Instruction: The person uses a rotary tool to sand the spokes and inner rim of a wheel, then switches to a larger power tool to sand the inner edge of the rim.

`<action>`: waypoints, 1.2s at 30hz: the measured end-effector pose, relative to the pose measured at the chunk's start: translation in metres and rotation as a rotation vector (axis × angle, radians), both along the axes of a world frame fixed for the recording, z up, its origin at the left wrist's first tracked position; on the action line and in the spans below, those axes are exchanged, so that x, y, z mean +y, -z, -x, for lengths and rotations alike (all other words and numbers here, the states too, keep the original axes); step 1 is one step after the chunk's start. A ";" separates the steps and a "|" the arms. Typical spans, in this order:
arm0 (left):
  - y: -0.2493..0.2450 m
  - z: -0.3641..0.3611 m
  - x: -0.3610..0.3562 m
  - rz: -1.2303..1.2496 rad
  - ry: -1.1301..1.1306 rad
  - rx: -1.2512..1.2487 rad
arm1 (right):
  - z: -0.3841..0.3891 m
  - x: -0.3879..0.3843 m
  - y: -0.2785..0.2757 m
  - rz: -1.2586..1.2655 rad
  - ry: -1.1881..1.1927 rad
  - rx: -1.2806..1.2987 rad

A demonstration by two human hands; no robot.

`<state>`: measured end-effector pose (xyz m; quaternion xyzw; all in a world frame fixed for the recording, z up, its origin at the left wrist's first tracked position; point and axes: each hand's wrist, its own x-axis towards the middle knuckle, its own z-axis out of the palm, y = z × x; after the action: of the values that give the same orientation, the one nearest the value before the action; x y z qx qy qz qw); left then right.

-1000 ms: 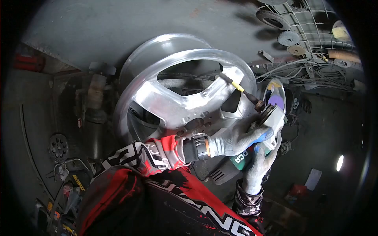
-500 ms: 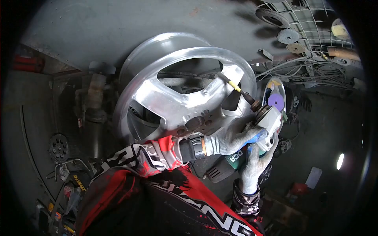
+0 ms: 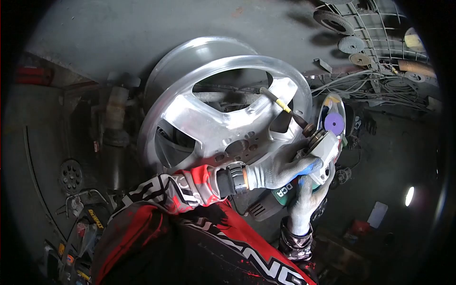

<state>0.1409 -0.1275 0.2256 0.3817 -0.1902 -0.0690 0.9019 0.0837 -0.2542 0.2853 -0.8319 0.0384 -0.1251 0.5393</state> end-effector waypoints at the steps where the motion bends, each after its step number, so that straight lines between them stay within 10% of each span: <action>1: 0.001 -0.002 0.001 -0.028 -0.015 -0.027 | 0.000 -0.001 0.001 0.005 -0.022 0.007; 22: -0.006 -0.027 -0.014 -0.151 -0.152 -0.182 | -0.021 -0.001 -0.017 -0.042 0.030 0.017; 36: 0.014 0.019 -0.005 -0.092 0.167 0.159 | 0.014 -0.009 0.011 -0.010 -0.023 0.102</action>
<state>0.1215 -0.1321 0.2118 0.3988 -0.1460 -0.1826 0.8867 0.0698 -0.2633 0.2740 -0.8348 0.0570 -0.0763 0.5423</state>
